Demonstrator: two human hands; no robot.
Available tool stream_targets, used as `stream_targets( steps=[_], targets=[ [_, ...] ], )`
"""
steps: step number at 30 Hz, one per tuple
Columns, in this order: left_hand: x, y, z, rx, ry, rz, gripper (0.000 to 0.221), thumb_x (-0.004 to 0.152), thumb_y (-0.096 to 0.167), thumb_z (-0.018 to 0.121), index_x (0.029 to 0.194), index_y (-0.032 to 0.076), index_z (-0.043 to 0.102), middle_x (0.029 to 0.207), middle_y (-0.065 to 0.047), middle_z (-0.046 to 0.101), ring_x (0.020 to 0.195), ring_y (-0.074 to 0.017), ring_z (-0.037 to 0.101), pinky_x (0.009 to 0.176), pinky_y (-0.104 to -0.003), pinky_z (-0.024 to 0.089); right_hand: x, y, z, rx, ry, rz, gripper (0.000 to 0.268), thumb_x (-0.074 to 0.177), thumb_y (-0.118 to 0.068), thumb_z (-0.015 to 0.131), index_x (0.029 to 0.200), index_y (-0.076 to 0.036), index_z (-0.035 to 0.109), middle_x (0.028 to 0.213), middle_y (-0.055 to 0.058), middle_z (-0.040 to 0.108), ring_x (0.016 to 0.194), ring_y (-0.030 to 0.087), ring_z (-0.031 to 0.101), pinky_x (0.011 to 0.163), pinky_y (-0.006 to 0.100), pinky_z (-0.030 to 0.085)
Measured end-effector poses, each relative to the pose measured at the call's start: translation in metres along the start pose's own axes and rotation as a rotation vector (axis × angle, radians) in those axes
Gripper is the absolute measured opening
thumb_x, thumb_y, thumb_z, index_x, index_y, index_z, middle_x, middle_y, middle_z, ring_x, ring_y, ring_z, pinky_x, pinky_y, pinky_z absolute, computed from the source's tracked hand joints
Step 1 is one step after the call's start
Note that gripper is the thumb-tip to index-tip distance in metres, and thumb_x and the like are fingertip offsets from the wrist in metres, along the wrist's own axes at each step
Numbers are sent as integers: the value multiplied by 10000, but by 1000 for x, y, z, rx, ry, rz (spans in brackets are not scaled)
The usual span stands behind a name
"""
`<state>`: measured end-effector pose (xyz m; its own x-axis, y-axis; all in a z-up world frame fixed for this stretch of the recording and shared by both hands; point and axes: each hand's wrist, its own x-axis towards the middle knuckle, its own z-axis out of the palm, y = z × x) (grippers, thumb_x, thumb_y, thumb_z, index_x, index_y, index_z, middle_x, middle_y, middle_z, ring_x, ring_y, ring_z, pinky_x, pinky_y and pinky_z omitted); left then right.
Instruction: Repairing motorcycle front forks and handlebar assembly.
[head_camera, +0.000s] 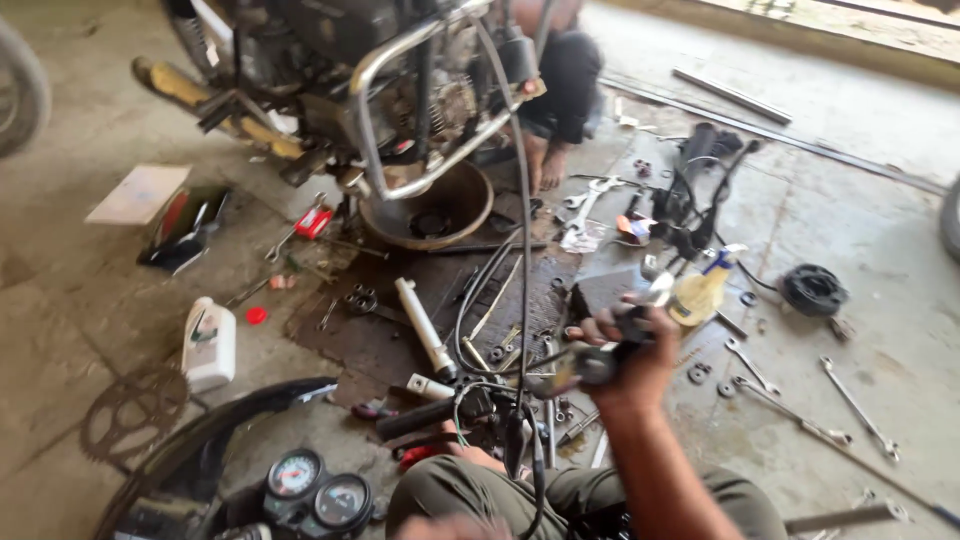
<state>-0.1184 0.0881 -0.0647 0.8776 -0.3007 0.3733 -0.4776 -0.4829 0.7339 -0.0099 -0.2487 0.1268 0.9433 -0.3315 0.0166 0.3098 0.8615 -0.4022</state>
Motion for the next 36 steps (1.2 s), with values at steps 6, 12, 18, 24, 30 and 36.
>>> stream_targets(
  steps=[6,12,18,24,30,36],
  targets=[
    [195,198,-27,-61,-103,149,906,855,580,724,1447,-68,500,1405,-279,573,1303,-387,558,1043,-468,485,-10,32,17,-387,67,-209,271,942,-273,612,1141,-90,586,822,67,609,722,201,596,748,443,515],
    [254,210,-26,282,-7,302,961,539,592,907,1220,-20,615,1164,-215,690,1168,-469,578,953,-545,447,-17,7,25,-712,-296,-154,491,1057,-339,540,1471,-79,488,1188,108,637,1126,172,600,1016,368,491],
    [267,230,-21,100,-307,-88,451,702,371,831,1051,102,740,892,-118,791,858,-292,796,757,-407,604,-35,-19,34,-856,-420,40,739,974,-347,612,1589,-114,274,1257,106,608,1248,213,570,1105,398,456],
    [273,212,-17,192,-378,-94,368,704,275,835,1014,93,758,876,-159,776,870,-334,766,737,-425,587,-39,-38,-16,-1026,-501,7,921,923,-248,758,1612,-75,171,1498,177,534,1390,244,492,1162,389,368],
    [265,189,-27,269,-380,-37,266,747,230,792,975,93,772,845,-178,763,848,-353,745,739,-426,576,3,-80,-128,-1055,116,-107,603,981,-301,727,1494,-32,558,1264,202,666,1137,339,673,968,491,544],
    [261,205,-41,336,-380,-38,290,738,197,766,1022,161,810,815,-177,748,797,-358,736,710,-431,568,71,-97,-153,-1076,103,-344,663,990,-328,657,1544,-95,374,1452,117,480,1289,240,509,1067,395,425]
  ],
)
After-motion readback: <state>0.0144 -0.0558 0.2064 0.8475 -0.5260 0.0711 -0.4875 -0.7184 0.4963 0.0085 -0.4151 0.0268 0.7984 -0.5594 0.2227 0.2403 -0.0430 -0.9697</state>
